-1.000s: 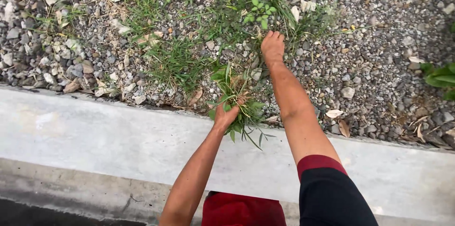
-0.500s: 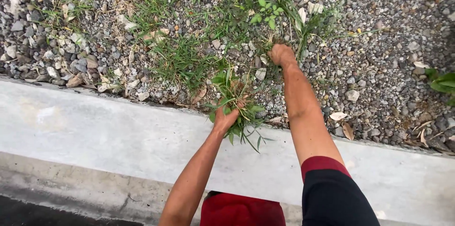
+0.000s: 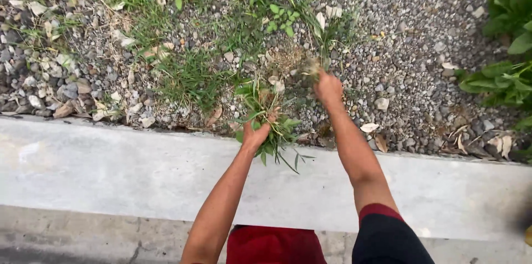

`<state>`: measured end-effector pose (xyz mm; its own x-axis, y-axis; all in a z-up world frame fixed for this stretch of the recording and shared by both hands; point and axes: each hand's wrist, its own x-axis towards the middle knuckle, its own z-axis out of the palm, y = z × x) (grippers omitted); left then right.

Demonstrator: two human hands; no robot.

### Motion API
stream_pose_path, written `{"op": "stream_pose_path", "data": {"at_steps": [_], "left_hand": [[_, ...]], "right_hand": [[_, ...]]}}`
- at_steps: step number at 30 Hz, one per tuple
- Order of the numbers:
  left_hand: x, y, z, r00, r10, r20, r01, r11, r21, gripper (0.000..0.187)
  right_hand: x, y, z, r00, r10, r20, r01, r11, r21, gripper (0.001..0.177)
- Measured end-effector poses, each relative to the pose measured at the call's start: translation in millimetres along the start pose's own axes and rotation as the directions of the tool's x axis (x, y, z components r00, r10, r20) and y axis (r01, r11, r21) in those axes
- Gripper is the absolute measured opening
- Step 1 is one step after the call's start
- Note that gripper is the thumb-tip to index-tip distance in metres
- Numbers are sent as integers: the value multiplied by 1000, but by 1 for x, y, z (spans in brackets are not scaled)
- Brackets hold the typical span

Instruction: Pulling weeds and grass from a gravelly outdoor area and placing them into a yellow plastic bag.

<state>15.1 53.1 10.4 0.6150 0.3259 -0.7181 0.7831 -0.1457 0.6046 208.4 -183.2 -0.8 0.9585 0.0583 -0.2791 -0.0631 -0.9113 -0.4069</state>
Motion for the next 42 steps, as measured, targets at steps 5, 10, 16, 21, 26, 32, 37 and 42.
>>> {"op": "stream_pose_path", "data": {"at_steps": [5,10,16,21,26,32,37,42], "left_hand": [[18,-8,18,997,70,-30,-71,997,-33,88],[24,-25,24,995,83,-59,-85,996,-18,90],[17,-20,24,996,88,-22,-89,996,-18,88],[25,-20,22,995,98,-23,-98,995,-2,94],[19,-12,25,1000,-4,3,4,998,68,103],[32,-28,31,998,61,-6,-60,997,37,83],[28,-13,40,994,113,2,-113,990,80,71],[24,-16,42,975,222,12,-221,974,-40,73]], "right_hand": [[91,17,61,848,-523,-88,416,758,-502,28],[129,27,50,974,-225,5,179,759,-626,53],[158,66,72,1000,-13,17,20,853,-521,33],[176,89,74,999,31,5,-28,944,-330,35],[164,87,52,985,-34,168,68,977,-202,40],[156,74,54,954,194,230,-171,978,-118,41],[170,67,52,922,255,292,-168,942,-292,30],[146,39,34,905,405,130,-395,914,-96,36]]}}
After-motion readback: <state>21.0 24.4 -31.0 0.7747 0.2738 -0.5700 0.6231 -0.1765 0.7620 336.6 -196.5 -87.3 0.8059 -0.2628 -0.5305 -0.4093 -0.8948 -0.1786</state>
